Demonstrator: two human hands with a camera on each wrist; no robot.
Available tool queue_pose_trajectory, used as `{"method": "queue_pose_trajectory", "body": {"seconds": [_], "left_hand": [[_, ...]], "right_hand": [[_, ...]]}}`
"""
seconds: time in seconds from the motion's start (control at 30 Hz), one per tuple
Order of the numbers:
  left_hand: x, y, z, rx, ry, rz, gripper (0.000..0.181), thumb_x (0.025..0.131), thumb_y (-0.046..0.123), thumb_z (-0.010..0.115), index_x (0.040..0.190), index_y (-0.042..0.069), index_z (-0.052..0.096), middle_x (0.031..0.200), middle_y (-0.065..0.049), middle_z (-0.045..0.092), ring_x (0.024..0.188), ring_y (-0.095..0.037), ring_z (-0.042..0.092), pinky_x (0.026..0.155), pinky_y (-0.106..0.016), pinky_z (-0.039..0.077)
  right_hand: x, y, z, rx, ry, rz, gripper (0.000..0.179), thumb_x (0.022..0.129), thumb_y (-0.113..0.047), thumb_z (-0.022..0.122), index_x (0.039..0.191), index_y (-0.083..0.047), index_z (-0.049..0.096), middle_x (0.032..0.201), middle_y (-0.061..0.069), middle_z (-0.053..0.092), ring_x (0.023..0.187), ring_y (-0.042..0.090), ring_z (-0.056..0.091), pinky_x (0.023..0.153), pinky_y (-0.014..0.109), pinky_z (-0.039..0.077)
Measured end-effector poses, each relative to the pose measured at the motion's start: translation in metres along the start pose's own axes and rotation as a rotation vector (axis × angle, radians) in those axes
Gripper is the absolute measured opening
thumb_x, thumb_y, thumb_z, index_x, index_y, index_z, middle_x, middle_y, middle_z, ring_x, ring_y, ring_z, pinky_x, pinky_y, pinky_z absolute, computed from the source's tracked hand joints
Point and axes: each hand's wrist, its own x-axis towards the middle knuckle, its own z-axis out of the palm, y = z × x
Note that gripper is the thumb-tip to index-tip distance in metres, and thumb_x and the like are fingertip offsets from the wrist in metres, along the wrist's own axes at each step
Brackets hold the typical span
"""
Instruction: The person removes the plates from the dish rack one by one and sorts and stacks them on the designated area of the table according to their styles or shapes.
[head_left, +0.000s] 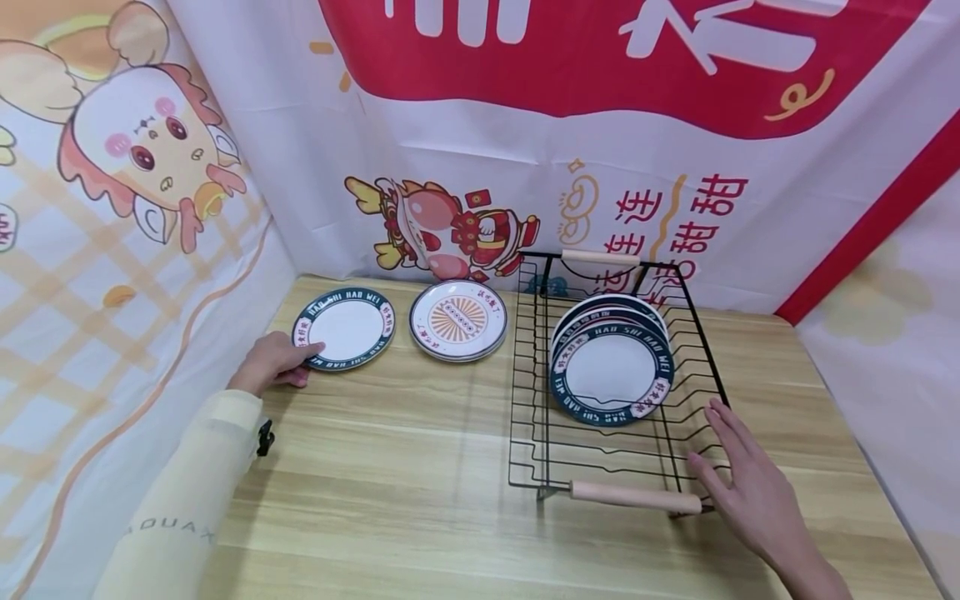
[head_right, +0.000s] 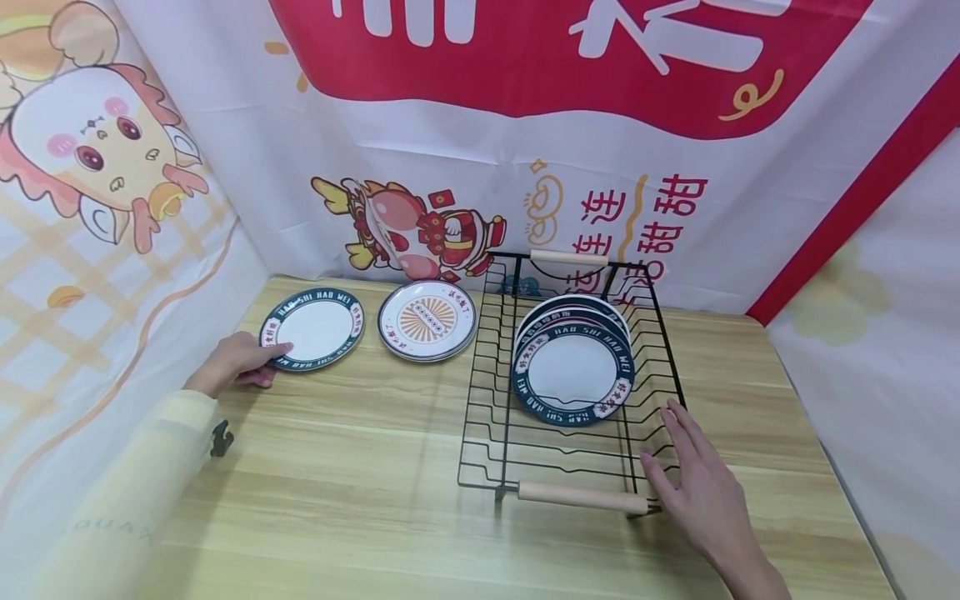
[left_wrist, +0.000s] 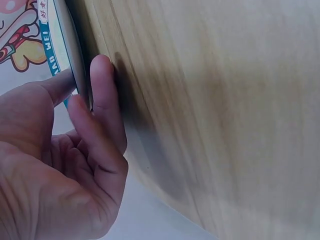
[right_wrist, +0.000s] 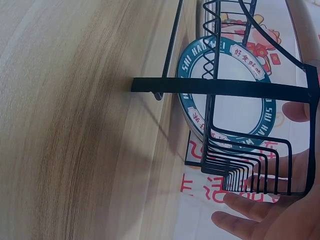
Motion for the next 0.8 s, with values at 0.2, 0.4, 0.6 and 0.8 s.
{"method": "queue_pose_trajectory", "body": {"seconds": [0.2,0.4,0.6,0.8], "left_hand": [[-0.004,0.004,-0.004,0.192,0.011,0.003,0.053,0.104,0.05,0.062,0.091,-0.001,0.064,0.064,-0.004,0.07,0.057,-0.013,0.07,0.06,-0.028,0.054],[-0.016,0.014,-0.015,0.501,0.14,0.035,0.07,0.106,0.062,0.047,0.069,0.005,0.067,0.06,-0.007,0.064,0.06,-0.022,0.06,0.059,-0.036,0.044],[-0.022,0.045,-0.015,0.526,0.378,0.174,0.071,0.107,0.062,0.04,0.081,0.001,0.065,0.081,-0.023,0.065,0.082,-0.043,0.064,0.073,-0.059,0.05],[-0.039,0.108,0.018,0.488,0.448,0.333,0.06,0.106,0.058,0.05,0.116,0.004,0.075,0.102,-0.022,0.074,0.088,-0.041,0.068,0.071,-0.056,0.051]], "right_hand": [[0.0,0.0,0.0,0.003,-0.004,0.003,0.073,0.104,-0.036,0.065,0.161,0.0,0.038,0.171,0.016,0.032,0.136,0.056,0.048,0.089,0.075,0.046],[0.001,0.0,0.0,0.011,-0.005,-0.001,0.072,0.104,-0.035,0.066,0.161,0.001,0.038,0.172,0.016,0.031,0.138,0.056,0.047,0.092,0.075,0.045],[0.0,0.0,0.0,0.007,-0.006,0.001,0.072,0.105,-0.036,0.065,0.16,0.002,0.039,0.171,0.016,0.031,0.137,0.056,0.047,0.091,0.075,0.046],[0.0,-0.001,0.0,0.007,-0.012,0.007,0.072,0.105,-0.037,0.064,0.16,0.002,0.038,0.172,0.016,0.03,0.138,0.056,0.046,0.093,0.075,0.045]]}}
